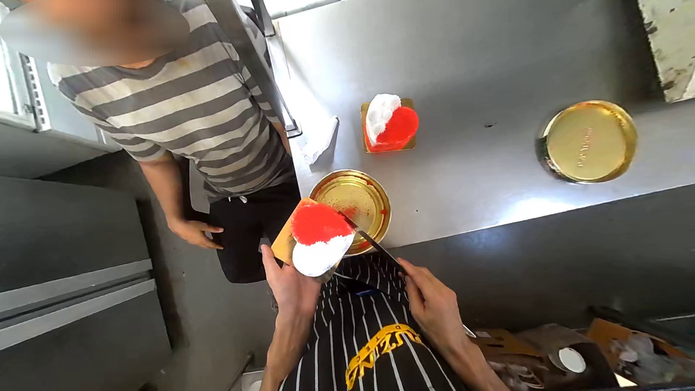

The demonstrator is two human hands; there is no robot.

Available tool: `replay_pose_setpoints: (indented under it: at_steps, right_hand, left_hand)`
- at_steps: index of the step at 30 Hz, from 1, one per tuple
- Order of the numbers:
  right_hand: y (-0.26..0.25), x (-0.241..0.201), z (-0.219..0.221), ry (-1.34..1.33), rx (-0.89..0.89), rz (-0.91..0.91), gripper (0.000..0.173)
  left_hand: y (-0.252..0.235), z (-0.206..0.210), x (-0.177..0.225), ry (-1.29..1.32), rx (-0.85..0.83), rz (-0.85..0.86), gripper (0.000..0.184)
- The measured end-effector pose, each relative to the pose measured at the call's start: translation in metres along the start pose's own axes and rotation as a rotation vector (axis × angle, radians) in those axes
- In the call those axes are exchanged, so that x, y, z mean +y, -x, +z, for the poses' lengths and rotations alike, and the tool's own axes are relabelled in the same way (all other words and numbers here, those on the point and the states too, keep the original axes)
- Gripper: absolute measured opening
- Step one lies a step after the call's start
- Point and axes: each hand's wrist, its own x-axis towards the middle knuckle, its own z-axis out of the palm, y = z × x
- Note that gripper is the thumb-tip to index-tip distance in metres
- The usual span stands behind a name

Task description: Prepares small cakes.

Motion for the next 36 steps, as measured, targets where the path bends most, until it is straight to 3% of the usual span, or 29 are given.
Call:
replay_pose_setpoints:
  at_steps: [36]
  right_hand:
    - [-0.020, -0.009, 0.000, -0.010, 0.044, -0.037, 0.037]
  left_hand:
    - [0.007, -0.002, -0.010, 0.104, -0.006, -0.003, 0.072]
